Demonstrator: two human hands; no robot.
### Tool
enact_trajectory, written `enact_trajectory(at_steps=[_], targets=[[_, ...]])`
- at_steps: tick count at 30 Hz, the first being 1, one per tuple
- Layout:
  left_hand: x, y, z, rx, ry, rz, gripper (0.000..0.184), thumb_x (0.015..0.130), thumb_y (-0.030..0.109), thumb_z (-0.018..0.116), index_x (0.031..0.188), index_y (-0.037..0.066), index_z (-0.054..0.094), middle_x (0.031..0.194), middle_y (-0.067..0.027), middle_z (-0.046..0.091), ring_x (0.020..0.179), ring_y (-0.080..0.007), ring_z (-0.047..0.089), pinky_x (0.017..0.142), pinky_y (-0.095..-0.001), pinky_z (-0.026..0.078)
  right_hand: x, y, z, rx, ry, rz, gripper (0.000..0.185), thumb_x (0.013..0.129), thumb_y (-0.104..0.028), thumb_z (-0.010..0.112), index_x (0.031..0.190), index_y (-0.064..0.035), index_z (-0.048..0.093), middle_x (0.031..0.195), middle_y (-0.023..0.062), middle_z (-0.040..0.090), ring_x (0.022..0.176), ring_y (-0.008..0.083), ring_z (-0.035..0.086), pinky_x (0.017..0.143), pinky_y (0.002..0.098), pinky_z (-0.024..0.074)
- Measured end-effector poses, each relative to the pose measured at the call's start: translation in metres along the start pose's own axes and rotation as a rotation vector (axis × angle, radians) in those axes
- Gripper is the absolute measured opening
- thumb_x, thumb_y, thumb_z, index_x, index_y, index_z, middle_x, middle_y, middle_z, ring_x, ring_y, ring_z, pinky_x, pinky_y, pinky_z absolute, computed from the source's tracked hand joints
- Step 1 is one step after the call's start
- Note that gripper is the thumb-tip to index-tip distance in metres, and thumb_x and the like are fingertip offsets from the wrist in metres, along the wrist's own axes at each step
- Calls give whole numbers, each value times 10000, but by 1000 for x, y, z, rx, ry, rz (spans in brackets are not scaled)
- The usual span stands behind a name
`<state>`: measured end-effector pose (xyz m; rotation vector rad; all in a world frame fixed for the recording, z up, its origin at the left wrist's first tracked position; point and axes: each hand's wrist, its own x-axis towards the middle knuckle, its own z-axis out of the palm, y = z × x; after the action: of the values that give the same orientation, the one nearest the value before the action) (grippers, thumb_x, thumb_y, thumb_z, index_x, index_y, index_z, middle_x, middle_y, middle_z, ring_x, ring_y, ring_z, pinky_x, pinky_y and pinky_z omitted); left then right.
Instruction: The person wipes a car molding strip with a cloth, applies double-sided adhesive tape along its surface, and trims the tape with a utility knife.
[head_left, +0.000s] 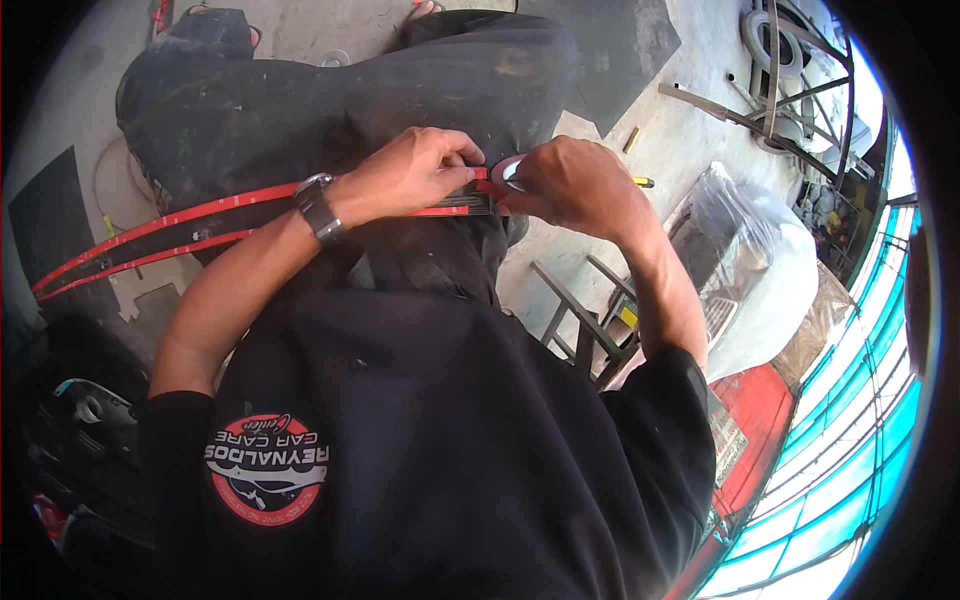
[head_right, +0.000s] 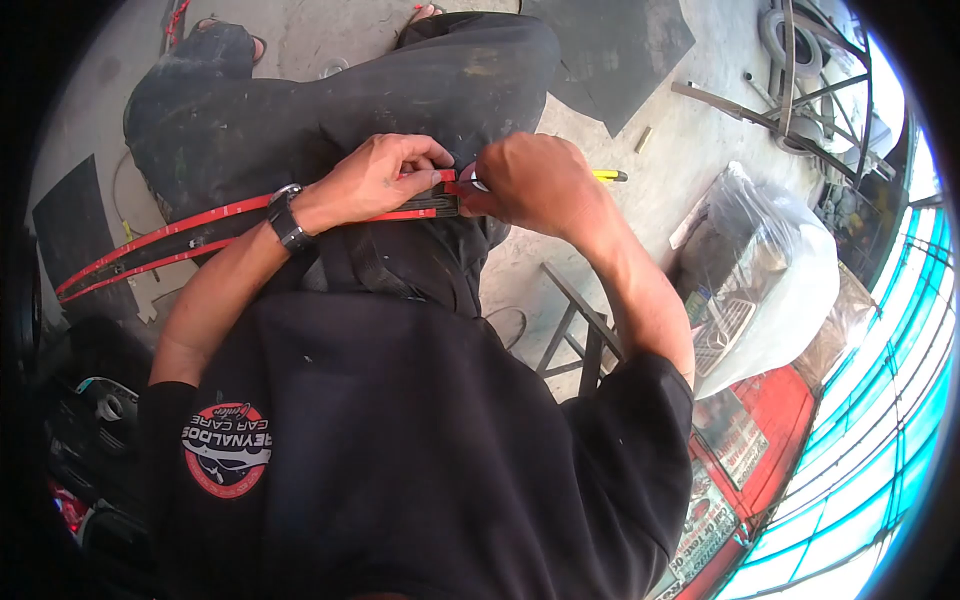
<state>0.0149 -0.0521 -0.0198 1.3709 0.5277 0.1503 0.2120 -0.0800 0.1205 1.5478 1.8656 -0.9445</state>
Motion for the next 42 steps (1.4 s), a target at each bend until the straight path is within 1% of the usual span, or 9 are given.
enact_trajectory(at_steps=[4, 7, 10, 13, 16, 26, 35, 40, 42], targets=[[0, 1, 1, 1, -10, 0, 240, 978, 95, 632, 1157, -50, 701, 816, -59, 709, 753, -108, 634, 729, -302, 515, 5, -2, -13, -19, -58, -40, 430, 842, -452, 791, 801, -26, 747, 649, 157, 639, 689, 361, 668, 653, 463, 513], [0, 0, 1, 9, -2, 12, 228, 981, 104, 635, 1144, -35, 715, 823, -69, 715, 758, -116, 643, 731, -305, 518, 9, -7, -27, 43, -174, 25, 401, 827, -469, 804, 834, -69, 777, 716, 174, 692, 770, 381, 717, 703, 479, 566], [0, -3, 3, 9, 10, 35, 220, 984, 109, 638, 1141, -23, 719, 835, -85, 725, 768, -132, 658, 741, -309, 523, 10, -4, -26, 62, -149, -23, 430, 821, -444, 816, 794, -21, 741, 613, 141, 613, 660, 339, 658, 640, 453, 492], [0, -3, 3, 9, 7, 29, 216, 985, 110, 639, 1137, -19, 721, 847, -98, 732, 780, -148, 673, 753, -314, 529, 17, -5, -29, 11, -221, 3, 385, 807, -455, 821, 857, -75, 788, 731, 177, 699, 794, 380, 720, 706, 482, 556], [0, -5, 4, 2, 3, 41, 207, 981, 104, 639, 1136, -12, 713, 843, -99, 728, 775, -148, 670, 751, -317, 527, 22, -3, -24, -29, -226, -37, 397, 802, -462, 825, 865, -72, 792, 748, 176, 708, 805, 381, 722, 716, 479, 561], [-2, 0, 0, -8, -38, 45, 179, 943, 91, 652, 1106, 23, 679, 819, -78, 705, 752, -132, 643, 722, -322, 510, 20, -11, -27, -32, -197, 10, 395, 805, -462, 824, 858, -71, 795, 780, 174, 725, 831, 375, 732, 740, 472, 574], [-1, -6, 3, 12, -7, 111, 190, 937, 118, 674, 1057, -30, 680, 917, -143, 755, 831, -222, 724, 776, -355, 545, 15, -14, -19, -46, -135, 19, 351, 825, -429, 811, 850, -80, 784, 707, 155, 684, 751, 366, 705, 710, 471, 544], [-2, 0, 1, 69, 28, 127, 176, 930, 120, 683, 1001, -41, 683, 844, -162, 730, 744, -244, 713, 721, -370, 543, 13, -15, -14, -55, -92, 16, 310, 839, -416, 787, 850, -107, 786, 705, 153, 683, 748, 362, 706, 717, 471, 554], [-2, 3, 1, 95, 33, 128, 172, 926, 119, 687, 987, -41, 682, 820, -165, 719, 720, -253, 706, 704, -378, 541, 14, -21, -19, -73, -130, 48, 347, 824, -423, 817, 865, -79, 790, 781, 155, 726, 824, 359, 733, 742, 460, 577]])
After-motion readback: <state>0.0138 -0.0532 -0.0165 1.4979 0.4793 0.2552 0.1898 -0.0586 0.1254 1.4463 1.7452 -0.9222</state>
